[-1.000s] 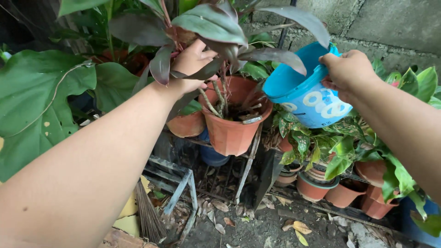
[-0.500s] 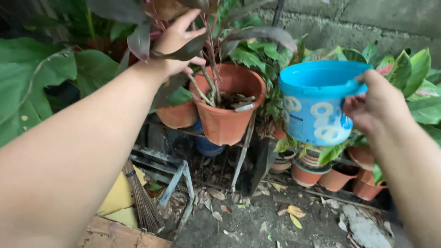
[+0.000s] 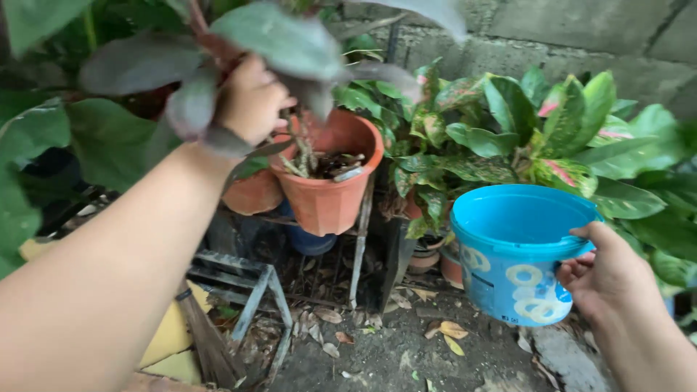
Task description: Watering various potted plants using a bucket refilled from an outdoor hose.
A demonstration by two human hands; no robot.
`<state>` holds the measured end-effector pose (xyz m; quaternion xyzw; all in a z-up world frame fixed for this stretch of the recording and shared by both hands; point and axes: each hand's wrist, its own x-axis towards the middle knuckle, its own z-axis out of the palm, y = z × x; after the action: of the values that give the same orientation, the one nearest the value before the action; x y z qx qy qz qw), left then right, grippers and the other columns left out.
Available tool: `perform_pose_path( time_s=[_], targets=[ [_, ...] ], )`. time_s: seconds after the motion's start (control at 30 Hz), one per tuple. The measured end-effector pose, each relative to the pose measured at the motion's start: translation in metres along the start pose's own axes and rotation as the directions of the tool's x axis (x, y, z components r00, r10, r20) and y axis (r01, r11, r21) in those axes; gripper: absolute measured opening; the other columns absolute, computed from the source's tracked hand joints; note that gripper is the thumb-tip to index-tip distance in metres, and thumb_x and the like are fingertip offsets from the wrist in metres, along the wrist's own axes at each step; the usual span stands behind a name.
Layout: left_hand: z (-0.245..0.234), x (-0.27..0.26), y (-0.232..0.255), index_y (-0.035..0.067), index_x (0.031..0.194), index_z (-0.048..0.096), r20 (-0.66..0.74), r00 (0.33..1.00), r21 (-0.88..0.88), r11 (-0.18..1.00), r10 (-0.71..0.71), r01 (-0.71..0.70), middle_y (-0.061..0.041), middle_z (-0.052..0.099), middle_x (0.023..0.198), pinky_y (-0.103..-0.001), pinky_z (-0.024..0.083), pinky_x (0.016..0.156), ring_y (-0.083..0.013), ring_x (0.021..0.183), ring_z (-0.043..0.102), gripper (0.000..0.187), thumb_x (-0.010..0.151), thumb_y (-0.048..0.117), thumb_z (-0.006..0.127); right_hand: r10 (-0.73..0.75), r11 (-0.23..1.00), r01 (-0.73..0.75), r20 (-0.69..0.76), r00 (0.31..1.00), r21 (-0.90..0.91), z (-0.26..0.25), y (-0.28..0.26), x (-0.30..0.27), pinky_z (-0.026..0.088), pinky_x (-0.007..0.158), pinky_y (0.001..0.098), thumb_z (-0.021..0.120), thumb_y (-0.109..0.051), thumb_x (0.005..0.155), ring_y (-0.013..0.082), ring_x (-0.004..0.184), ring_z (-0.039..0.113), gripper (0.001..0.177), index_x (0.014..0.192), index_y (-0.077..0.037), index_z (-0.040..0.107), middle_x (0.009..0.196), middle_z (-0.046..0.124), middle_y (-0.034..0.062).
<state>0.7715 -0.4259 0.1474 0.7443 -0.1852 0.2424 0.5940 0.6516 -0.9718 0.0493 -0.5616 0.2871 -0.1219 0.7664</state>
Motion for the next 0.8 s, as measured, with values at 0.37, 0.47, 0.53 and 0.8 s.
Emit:
perform_pose_path(
  time_s=[0.37,0.47,0.53,0.8],
  targets=[
    [0.003,-0.036,0.062,0.013,0.139,0.051,0.064,0.964,-0.228,0.937,-0.257,0.265,-0.008,0.062,0.141,-0.05,0.057,0.098,-0.0307,0.13,0.064,0.041,0.099,0.025,0.051,-0.09,0.99,0.095,0.056,0.994,-0.103,-0.017,-0.021,-0.03,0.045,0.065,0.0326,0.07,-0.02,0.092,0.0151,0.074,0.049,0.021,0.096,-0.01,0.053,0.086,0.049,0.0027],
    [-0.012,-0.026,0.053,0.015,0.142,0.047,0.041,0.961,-0.275,0.921,-0.275,0.275,-0.007,0.057,0.146,-0.054,0.052,0.101,-0.0335,0.137,0.056,0.043,0.102,0.033,0.048,-0.121,0.973,0.144,0.132,0.984,-0.183,0.008,-0.039,-0.027,0.045,0.065,0.0331,0.07,-0.019,0.092,0.0157,0.074,0.051,0.018,0.099,-0.009,0.056,0.087,0.052,0.0029],
    [-0.026,-0.022,0.042,0.014,0.143,0.047,0.023,0.957,-0.311,0.907,-0.291,0.283,-0.008,0.055,0.147,-0.056,0.049,0.103,-0.0367,0.14,0.052,0.044,0.105,0.037,0.044,-0.129,0.961,0.167,0.176,0.976,-0.22,0.031,-0.05,-0.025,0.046,0.063,0.0336,0.07,-0.019,0.093,0.0171,0.071,0.051,0.019,0.1,-0.009,0.056,0.085,0.052,0.003],
    [-0.044,-0.031,0.06,0.033,0.159,0.012,0.111,0.933,-0.452,0.819,-0.342,0.354,-0.012,0.024,0.168,-0.062,0.033,0.116,-0.0454,0.151,0.031,0.068,0.102,0.035,0.048,-0.382,0.725,0.584,0.493,0.782,-0.364,0.165,-0.103,-0.035,0.054,0.055,0.0339,0.076,-0.03,0.094,0.018,0.06,0.058,0.034,0.09,-0.004,0.055,0.076,0.059,0.0062]
  ],
)
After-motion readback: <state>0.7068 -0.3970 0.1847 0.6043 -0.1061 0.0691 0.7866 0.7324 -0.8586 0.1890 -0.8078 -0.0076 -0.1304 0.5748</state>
